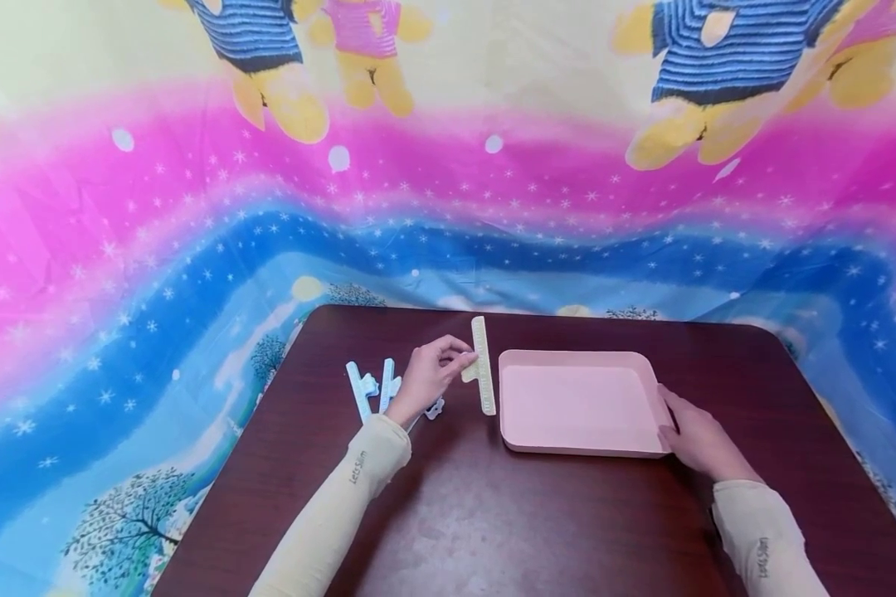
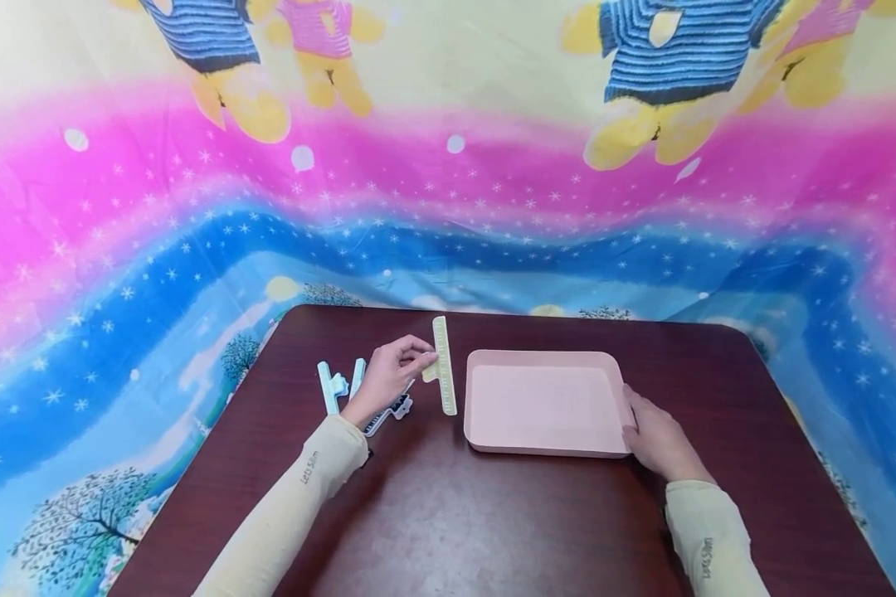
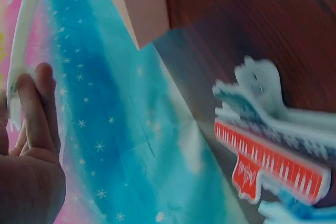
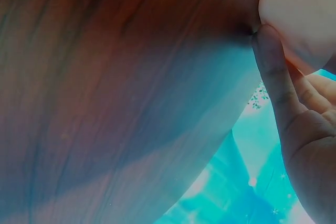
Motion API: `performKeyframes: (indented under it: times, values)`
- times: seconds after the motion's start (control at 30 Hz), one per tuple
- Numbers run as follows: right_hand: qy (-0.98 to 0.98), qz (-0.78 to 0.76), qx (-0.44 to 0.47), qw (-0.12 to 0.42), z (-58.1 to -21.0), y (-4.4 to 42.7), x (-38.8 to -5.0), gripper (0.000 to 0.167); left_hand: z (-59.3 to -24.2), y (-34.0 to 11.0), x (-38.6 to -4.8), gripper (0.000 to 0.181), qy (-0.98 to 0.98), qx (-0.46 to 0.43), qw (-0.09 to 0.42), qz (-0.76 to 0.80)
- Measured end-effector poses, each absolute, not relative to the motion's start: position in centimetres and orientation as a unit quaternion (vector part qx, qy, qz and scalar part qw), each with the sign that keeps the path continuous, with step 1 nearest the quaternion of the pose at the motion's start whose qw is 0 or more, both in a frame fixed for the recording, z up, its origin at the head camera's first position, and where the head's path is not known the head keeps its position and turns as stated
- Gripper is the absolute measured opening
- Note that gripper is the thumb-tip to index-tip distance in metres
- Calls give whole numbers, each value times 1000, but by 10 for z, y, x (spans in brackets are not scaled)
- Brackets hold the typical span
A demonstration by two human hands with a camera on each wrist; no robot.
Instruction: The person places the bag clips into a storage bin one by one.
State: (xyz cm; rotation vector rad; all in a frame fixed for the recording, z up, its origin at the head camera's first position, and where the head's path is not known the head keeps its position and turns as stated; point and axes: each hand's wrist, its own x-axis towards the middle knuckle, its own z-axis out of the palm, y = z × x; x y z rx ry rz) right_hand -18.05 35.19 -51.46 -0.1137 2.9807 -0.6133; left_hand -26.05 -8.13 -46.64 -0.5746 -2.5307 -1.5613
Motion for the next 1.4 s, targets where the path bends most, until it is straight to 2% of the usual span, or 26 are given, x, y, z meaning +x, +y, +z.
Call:
performKeyframes:
  times: [0.17, 0.37, 0.57, 1.07, 1.4]
  values:
    - [977, -204, -32, 56, -517, 347, -177, 74, -470, -80, -260, 20, -823, -175, -3, -540]
    - [977, -206, -39, 48, -519, 342, -176, 74, -474, -75, -260, 27, -804, -171, -49, -568]
    - [975, -211, -35, 57, -519, 336, -178, 76, -473, -59, -262, 24, -765, -174, -91, -614]
    - [973, -221, -46, 55, -514, 325, -180, 76, -462, -11, -269, 21, -760, -168, -161, -606]
    - [969, -234, -53, 59, -511, 318, -181, 75, -464, 17, -278, 20, -765, -155, -178, -599]
